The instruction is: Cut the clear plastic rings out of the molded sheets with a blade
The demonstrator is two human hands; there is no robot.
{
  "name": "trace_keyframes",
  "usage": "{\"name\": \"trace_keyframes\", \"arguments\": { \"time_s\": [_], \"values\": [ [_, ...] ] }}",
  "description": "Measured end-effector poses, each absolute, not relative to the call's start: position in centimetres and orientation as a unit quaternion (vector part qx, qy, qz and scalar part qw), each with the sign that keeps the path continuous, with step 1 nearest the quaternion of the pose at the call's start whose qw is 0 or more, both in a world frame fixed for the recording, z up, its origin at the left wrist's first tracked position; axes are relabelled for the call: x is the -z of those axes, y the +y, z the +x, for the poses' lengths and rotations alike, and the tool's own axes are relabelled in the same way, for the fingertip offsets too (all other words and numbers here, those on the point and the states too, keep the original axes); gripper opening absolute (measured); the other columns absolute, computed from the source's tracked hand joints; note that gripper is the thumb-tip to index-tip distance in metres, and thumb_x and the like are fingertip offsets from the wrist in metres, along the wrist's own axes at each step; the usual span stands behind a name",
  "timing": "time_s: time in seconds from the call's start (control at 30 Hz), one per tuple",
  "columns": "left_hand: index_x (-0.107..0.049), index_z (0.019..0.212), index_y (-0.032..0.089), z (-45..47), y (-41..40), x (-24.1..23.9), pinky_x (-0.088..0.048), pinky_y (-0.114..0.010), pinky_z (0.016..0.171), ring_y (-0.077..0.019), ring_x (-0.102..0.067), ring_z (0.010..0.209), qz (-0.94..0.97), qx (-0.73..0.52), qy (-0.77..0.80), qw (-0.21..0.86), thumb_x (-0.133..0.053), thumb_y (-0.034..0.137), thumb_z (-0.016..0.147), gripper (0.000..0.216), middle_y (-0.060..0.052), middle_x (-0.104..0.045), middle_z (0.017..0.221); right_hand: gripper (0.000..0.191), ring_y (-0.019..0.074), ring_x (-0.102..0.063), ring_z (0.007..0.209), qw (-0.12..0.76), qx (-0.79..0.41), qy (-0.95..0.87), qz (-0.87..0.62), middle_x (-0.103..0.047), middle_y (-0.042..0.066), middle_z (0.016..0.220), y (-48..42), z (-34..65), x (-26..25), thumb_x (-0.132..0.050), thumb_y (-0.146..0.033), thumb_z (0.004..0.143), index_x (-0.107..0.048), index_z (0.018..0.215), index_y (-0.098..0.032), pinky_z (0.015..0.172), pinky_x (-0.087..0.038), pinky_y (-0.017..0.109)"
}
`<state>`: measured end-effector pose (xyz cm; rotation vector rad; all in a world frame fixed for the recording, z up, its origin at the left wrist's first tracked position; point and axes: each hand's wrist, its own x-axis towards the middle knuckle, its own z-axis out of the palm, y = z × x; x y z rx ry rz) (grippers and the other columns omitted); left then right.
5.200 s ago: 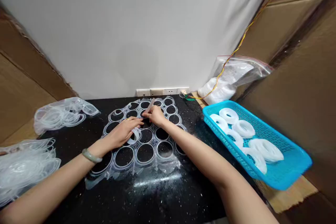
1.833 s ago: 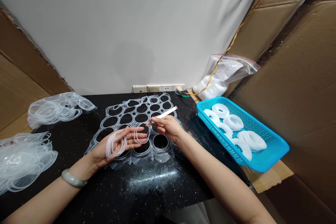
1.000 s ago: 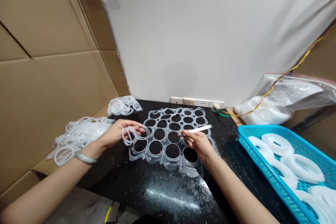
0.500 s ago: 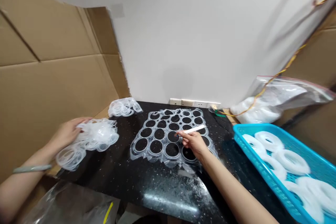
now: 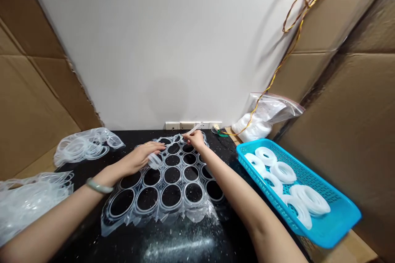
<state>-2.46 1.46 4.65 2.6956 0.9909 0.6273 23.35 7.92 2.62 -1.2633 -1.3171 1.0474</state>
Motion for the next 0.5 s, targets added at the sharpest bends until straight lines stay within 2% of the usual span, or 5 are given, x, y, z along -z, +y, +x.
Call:
{"name": "trace_keyframes", "arguments": {
  "time_s": [0.13,0.37,0.5],
  "values": [
    [-0.055,0.134,0.019,-1.2,6.1,-2.6,-0.045,-0.039,0.104,-0.0226,-0.058,0.122,0.91,-0.169,0.359,0.12,-0.036,0.025,0.099,0.04,-0.011,-0.061,0.133,0.031,0.0101,-0.052,0.043,0.5,-0.423,-0.537,-0.532,-0.06,0.002,0.047,9.8,24.5,-0.5,-0.083,-0.036,0.058,-0.063,0.051,-0.013,0.045,-0.042,0.021],
    [-0.063,0.123,0.015,-5.0,9.3,-2.1,-0.045,-0.045,0.102,-0.0279,-0.061,0.118,0.889,-0.164,0.414,0.108,-0.04,0.03,0.096,0.038,-0.015,-0.064,0.127,0.032,0.0119,-0.056,0.048,0.507,-0.439,-0.53,-0.519,-0.064,0.003,0.052,10.1,25.8,0.5,-0.083,-0.04,0.057,-0.068,0.061,-0.012,0.051,-0.047,0.023],
    [-0.066,0.118,0.016,-5.2,9.9,-2.2,-0.049,-0.041,0.095,-0.0271,-0.064,0.112,0.874,-0.188,0.439,0.095,-0.036,0.031,0.098,0.039,-0.014,-0.068,0.12,0.029,0.0098,-0.053,0.047,0.495,-0.454,-0.547,-0.499,-0.065,0.003,0.055,10.0,25.2,0.2,-0.083,-0.038,0.057,-0.069,0.06,-0.012,0.049,-0.044,0.022]
  ]
}}
